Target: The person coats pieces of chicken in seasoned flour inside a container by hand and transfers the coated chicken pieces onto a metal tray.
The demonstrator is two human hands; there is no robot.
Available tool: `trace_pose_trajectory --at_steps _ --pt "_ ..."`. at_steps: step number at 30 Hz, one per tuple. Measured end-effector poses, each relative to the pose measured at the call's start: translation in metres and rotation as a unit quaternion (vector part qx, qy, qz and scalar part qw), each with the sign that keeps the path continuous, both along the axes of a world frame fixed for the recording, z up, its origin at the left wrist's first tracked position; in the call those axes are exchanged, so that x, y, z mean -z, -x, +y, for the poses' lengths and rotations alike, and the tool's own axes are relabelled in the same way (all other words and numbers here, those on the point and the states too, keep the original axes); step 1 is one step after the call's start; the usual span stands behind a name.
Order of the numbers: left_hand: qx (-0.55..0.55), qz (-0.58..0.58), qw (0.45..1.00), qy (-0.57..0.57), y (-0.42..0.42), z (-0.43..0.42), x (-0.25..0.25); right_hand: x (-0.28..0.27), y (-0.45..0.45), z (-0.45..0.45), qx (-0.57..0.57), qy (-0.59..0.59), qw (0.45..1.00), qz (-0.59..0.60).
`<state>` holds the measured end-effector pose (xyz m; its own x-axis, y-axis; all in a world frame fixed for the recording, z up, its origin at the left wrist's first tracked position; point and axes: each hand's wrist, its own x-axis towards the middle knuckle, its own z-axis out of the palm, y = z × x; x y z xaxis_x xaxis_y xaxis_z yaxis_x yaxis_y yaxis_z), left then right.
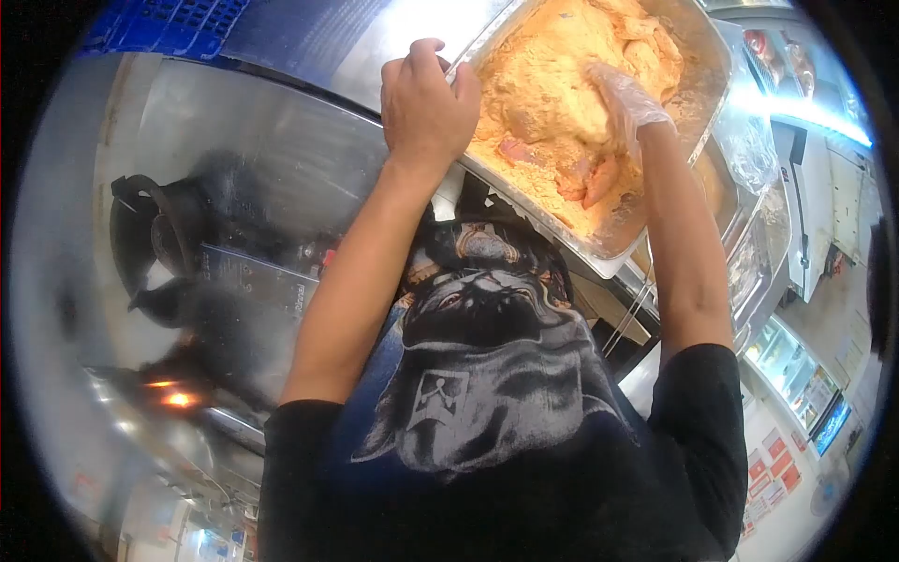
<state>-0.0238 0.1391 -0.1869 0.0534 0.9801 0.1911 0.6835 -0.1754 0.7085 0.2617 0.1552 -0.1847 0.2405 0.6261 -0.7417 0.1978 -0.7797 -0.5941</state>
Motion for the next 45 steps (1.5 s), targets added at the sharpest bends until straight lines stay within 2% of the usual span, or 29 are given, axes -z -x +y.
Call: trace_pose_trajectory --at_steps 1,3,4,5,7,8,9,11,14,15,16,17,21,28,30,32,33,35,36,38,39,41,42,44,45 --pt "-0.002 -0.004 1.0 0.0 -0.001 0.001 -0.001 -0.008 0.001 -0.003 0.001 -0.001 1.0 -0.003" --pt "-0.001 -0.006 1.0 0.0 -0.002 0.0 -0.001 -0.026 0.006 -0.014 -0.202 0.001 0.979 -0.039" --pt "-0.001 -0.004 1.0 -0.001 0.0 0.0 -0.001 -0.009 -0.009 -0.007 -0.36 0.005 0.909 -0.21" --pt "-0.007 -0.002 1.0 0.0 0.001 0.0 0.0 -0.003 -0.033 -0.003 -0.366 0.003 0.907 -0.209" --pt "-0.011 -0.023 1.0 -0.012 0.0 0.001 0.002 -0.022 -0.049 0.021 -0.389 0.012 0.92 -0.049" --pt "-0.018 -0.02 1.0 -0.012 0.0 0.001 0.002 -0.06 -0.023 0.032 -0.325 0.089 0.937 -0.088" --pt "-0.02 -0.019 1.0 -0.01 -0.001 0.001 0.002 -0.065 -0.006 0.034 -0.333 0.088 0.935 -0.086" --pt "-0.028 -0.013 1.0 -0.006 -0.002 0.0 0.002 -0.066 0.014 0.037 -0.097 -0.077 0.985 -0.121" --pt "-0.038 -0.01 0.999 -0.006 -0.001 -0.002 -0.001 0.077 -0.075 0.093 -0.086 -0.169 0.97 0.152" --pt "-0.036 -0.01 0.999 -0.02 -0.001 -0.002 -0.002 0.081 -0.065 0.1 -0.094 -0.166 0.968 0.161" --pt "-0.032 -0.01 0.999 -0.034 0.0 -0.002 -0.002 0.084 -0.056 0.108 -0.241 -0.186 0.952 0.041" --pt "-0.039 -0.005 0.999 -0.031 0.001 -0.002 -0.002 0.087 -0.048 0.113 -0.376 -0.202 0.901 -0.082" --pt "-0.037 -0.005 0.999 -0.035 -0.002 -0.002 0.0 0.032 0.012 0.091 -0.433 -0.08 0.897 -0.021" --pt "-0.044 -0.011 0.999 0.017 0.003 0.0 -0.006 -0.04 0.093 0.083 -0.55 0.027 0.835 -0.025" --pt "-0.048 -0.006 0.999 0.018 0.004 -0.002 -0.005 -0.039 0.106 0.079 -0.575 0.053 0.816 -0.029" --pt "-0.047 -0.004 0.999 0.016 0.003 -0.003 -0.004 -0.027 0.11 0.073 -0.641 -0.027 0.764 -0.074" --pt "-0.047 -0.001 0.999 0.018 0.003 -0.003 -0.004 -0.038 0.114 0.07 -0.641 -0.029 0.764 -0.076" --pt "-0.047 0.002 0.999 0.019 0.004 -0.001 -0.003 -0.069 0.124 0.066 -0.682 0.035 0.713 -0.16" --pt "-0.046 0.004 0.999 0.014 0.003 -0.002 -0.003 -0.068 0.123 0.068 -0.683 0.034 0.712 -0.161" --pt "-0.045 0.003 0.999 0.01 0.002 -0.001 -0.002 -0.066 0.114 0.075 -0.779 0.12 0.589 -0.179" --pt "-0.044 0.006 0.999 0.011 0.001 -0.002 -0.003 -0.061 0.101 0.073 -0.779 0.122 0.589 -0.179" --pt "-0.041 0.007 0.999 0.015 0.002 -0.003 -0.001 -0.045 0.074 0.06 -0.777 -0.014 0.623 -0.087" --pt "-0.042 0.005 0.999 0.014 0.001 -0.003 0.0 -0.051 0.072 0.048 -0.775 -0.011 0.625 -0.088" --pt "-0.037 -0.002 0.999 0.013 -0.001 -0.002 0.001 -0.072 0.065 0.009 -0.762 -0.24 0.57 -0.194" --pt "-0.034 -0.001 0.999 0.004 0.0 -0.001 0.002 -0.077 0.067 -0.006 -0.759 -0.235 0.574 -0.198"
